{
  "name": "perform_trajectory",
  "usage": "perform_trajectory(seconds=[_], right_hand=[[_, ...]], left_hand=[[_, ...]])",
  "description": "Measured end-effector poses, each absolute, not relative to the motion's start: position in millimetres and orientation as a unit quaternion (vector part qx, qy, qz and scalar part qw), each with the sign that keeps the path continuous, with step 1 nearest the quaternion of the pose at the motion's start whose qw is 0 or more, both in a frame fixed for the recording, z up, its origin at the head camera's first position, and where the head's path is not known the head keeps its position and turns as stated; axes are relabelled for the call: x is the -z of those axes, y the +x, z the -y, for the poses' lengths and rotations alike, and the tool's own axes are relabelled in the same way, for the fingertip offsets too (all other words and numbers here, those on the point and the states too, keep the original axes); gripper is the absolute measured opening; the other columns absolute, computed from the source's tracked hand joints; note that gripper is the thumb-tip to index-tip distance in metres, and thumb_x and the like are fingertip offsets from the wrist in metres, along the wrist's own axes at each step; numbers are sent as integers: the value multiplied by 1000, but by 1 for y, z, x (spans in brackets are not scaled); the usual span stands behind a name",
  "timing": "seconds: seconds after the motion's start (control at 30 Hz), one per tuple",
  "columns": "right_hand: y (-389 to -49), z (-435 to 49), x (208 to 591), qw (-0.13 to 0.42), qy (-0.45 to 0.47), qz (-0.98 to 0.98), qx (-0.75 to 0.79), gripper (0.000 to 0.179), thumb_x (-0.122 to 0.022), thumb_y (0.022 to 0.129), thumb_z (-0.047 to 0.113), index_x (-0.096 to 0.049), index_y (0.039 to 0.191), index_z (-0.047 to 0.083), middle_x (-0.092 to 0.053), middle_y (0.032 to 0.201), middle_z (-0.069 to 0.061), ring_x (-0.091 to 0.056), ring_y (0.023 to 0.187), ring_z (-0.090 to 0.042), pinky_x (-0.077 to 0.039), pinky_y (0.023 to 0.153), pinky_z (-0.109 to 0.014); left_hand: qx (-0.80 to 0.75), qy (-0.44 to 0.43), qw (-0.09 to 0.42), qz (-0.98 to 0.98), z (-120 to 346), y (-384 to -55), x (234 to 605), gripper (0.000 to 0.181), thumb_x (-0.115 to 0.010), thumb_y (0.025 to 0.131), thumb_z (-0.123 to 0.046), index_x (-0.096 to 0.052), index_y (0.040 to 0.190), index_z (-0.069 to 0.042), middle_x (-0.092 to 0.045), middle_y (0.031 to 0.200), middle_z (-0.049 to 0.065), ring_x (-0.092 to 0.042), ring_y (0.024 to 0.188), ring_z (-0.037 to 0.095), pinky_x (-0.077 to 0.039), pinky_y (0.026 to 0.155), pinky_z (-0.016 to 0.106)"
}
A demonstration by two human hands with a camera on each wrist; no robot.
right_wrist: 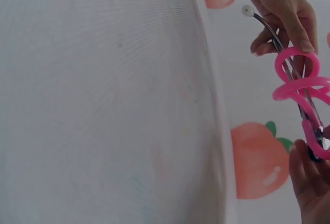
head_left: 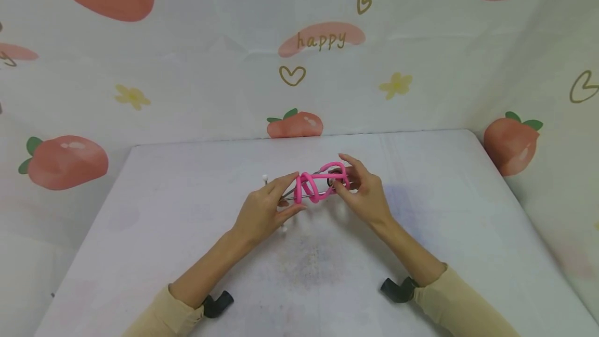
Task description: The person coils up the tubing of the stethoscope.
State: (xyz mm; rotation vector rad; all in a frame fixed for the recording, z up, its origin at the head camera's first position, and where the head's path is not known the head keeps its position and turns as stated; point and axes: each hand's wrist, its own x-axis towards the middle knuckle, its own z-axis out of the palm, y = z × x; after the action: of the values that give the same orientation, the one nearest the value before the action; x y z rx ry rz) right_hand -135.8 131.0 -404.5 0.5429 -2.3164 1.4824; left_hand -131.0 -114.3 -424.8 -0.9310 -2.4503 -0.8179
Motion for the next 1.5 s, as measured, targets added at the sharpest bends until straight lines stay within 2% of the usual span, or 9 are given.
perform_trajectory(seconds=[0.17, 0.3, 0.43, 0.57, 0.67, 0.83, 1.1, 1.27, 1.5], right_hand=[[-131, -129, 394, 168, 199, 810, -525, 47, -75, 80, -12, -60, 124, -8, -71, 100, -23, -71, 74, -32, -60, 66, -41], [-135, -131, 403, 165, 195, 810, -528, 47, -76, 81, -10, -60, 125, -6, -71, 104, -23, -70, 68, -31, -60, 63, -43], [-145, -134, 423, 154, 185, 806, -541, 46, -76, 84, -3, -62, 128, 3, -71, 108, -15, -72, 69, -24, -60, 62, -34], [-150, -135, 432, 147, 188, 793, -560, 46, -73, 87, -2, -62, 130, 10, -70, 111, -8, -74, 81, -20, -59, 60, -27], [-149, -134, 431, 150, 189, 797, -554, 47, -71, 87, -4, -61, 130, 11, -69, 112, -7, -73, 87, -21, -59, 59, -27], [-148, -135, 431, 172, 195, 815, -517, 49, -71, 86, -4, -61, 131, 10, -69, 111, -6, -72, 84, -19, -57, 56, -24], [-150, -140, 436, 176, 231, 808, -512, 42, -72, 87, -2, -65, 127, 9, -72, 106, -5, -73, 82, -20, -58, 59, -24], [-150, -145, 435, 138, 242, 814, -509, 48, -76, 86, 2, -63, 132, 11, -71, 113, -7, -71, 88, -19, -60, 66, -27], [-151, -156, 434, 70, 279, 823, -490, 73, -80, 80, -3, -51, 145, 11, -62, 133, -10, -68, 103, -22, -60, 76, -34]], left_hand=[[297, -327, 195, 876, 114, -131, 425, 78, -90, 73, -25, -53, 140, -10, -67, 124, 8, -72, 74, 11, -58, 70, 24], [295, -327, 194, 877, 115, -131, 425, 76, -90, 73, -25, -54, 139, -9, -67, 125, 8, -72, 74, 11, -58, 70, 24], [292, -326, 191, 879, 115, -131, 425, 75, -89, 74, -26, -55, 139, -10, -66, 125, 7, -70, 72, 10, -58, 69, 23], [284, -333, 193, 878, 114, -131, 424, 74, -89, 75, -26, -55, 139, -8, -66, 126, 8, -70, 71, 10, -58, 67, 23], [273, -339, 197, 878, 114, -132, 424, 75, -88, 75, -27, -55, 140, -8, -65, 127, 8, -69, 70, 9, -57, 65, 22], [267, -339, 198, 880, 114, -133, 424, 74, -88, 75, -27, -55, 139, -8, -66, 124, 8, -64, 67, 9, -55, 63, 21], [289, -331, 187, 879, 116, -136, 425, 74, -89, 75, -25, -55, 139, -11, -65, 124, 7, -64, 68, 10, -57, 68, 23], [299, -338, 185, 873, 118, -139, 425, 72, -89, 74, -23, -56, 137, -10, -63, 125, 6, -67, 71, 10, -58, 72, 24], [321, -343, 164, 867, 123, -144, 427, 71, -89, 74, -20, -57, 136, -9, -65, 123, 9, -68, 75, 11, -58, 74, 26]])
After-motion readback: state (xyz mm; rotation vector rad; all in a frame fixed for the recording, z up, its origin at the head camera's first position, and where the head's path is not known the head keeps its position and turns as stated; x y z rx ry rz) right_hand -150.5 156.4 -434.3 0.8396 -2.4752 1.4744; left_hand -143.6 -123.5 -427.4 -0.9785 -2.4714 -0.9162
